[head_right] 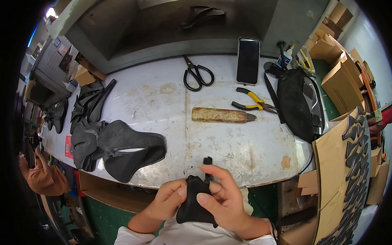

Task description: Stretching and fitting a synthetic cover onto a bicycle saddle base on a manufacturing workbench.

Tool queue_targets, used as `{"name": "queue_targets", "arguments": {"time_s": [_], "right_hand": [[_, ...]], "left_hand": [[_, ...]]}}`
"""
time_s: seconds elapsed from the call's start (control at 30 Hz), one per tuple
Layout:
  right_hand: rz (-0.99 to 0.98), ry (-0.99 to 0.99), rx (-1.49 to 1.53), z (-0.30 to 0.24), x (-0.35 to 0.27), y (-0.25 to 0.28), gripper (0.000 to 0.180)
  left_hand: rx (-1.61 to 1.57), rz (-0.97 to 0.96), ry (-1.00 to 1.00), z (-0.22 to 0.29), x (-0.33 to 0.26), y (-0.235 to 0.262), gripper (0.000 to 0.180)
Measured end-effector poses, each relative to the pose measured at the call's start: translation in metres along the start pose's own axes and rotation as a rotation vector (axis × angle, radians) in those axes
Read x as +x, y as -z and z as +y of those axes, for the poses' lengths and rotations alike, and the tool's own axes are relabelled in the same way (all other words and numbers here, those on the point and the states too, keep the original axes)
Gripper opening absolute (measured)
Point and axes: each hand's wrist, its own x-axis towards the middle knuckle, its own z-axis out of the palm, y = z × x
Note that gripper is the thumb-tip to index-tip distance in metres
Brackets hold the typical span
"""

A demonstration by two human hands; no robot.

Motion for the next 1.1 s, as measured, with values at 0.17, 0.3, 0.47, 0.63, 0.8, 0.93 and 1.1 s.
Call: {"name": "queue_targets", "arguments": {"time_s": [0.17,0.3,0.47,0.63,0.8,0.93,1.1], "right_hand": [[-0.123,-0.065,0.115,-0.006,0.004,-0.003,0.074],[-0.044,0.102,-0.018,-0.002,0.009,-0.002,0.074],[0.083,-0.016,0.219,-0.006,0.012,-0.006,0.072],[0.237,0.23,0.059,0.003,0.013,-0.017,0.072],[0.297,0.168,0.232,-0.003,0.02,-0.018,0.067],[0.329,0.139,0.302,-0.016,0.026,-0.011,0.063],[0.332,0.157,0.288,-0.007,0.022,-0.009,0.062]], "left_hand": [[-0.188,0.099,0.153,0.009,-0.001,0.003,0.027],[0.388,0.09,-0.241,0.007,-0.001,0.004,0.029],[0.103,0.177,-0.066,-0.001,0.008,-0.001,0.031],[0.106,0.103,-0.158,0.0,0.011,-0.005,0.029],[-0.135,0.182,-0.136,-0.007,0.021,-0.021,0.018],[-0.089,0.182,-0.2,-0.009,0.029,-0.041,0.021],[-0.029,0.123,-0.105,-0.007,0.028,-0.022,0.023]]}}
